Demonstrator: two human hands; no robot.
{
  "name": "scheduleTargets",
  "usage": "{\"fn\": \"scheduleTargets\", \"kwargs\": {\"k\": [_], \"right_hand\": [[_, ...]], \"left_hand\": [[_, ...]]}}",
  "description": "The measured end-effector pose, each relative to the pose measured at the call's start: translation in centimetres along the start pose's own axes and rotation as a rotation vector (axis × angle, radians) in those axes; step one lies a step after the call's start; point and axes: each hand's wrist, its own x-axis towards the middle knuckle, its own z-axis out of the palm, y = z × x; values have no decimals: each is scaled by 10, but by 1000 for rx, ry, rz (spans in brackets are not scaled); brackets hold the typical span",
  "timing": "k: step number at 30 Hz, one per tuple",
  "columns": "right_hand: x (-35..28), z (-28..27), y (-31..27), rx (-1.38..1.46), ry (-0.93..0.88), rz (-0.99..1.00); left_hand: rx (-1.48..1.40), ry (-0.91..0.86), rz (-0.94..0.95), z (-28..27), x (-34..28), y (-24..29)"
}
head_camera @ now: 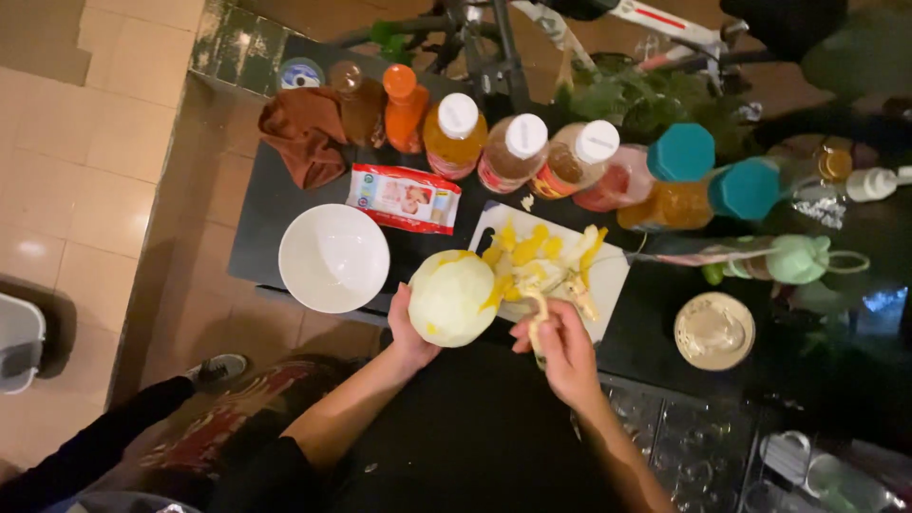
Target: Peeling the outer skin of a large round fruit using a hand peeler.
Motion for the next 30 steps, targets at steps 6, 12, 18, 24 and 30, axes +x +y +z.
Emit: {"fn": "scheduleTargets", "kwargs": {"k": [6,12,18,24,30], "right_hand": [[4,31,-40,-276,-152,-68],[7,42,-44,-426,-74,31],[9,45,-51,-408,-75,-104],[10,46,-55,-564,-11,-61],[13,55,-65,-546,75,-179]], "left_hand": [[28,34,31,5,-3,1],[34,97,128,2,-4,1],[43,128,155,3,-1,-3],[67,121,164,-7,-4,-7],[151,163,348,-11,-4,-15]]}}
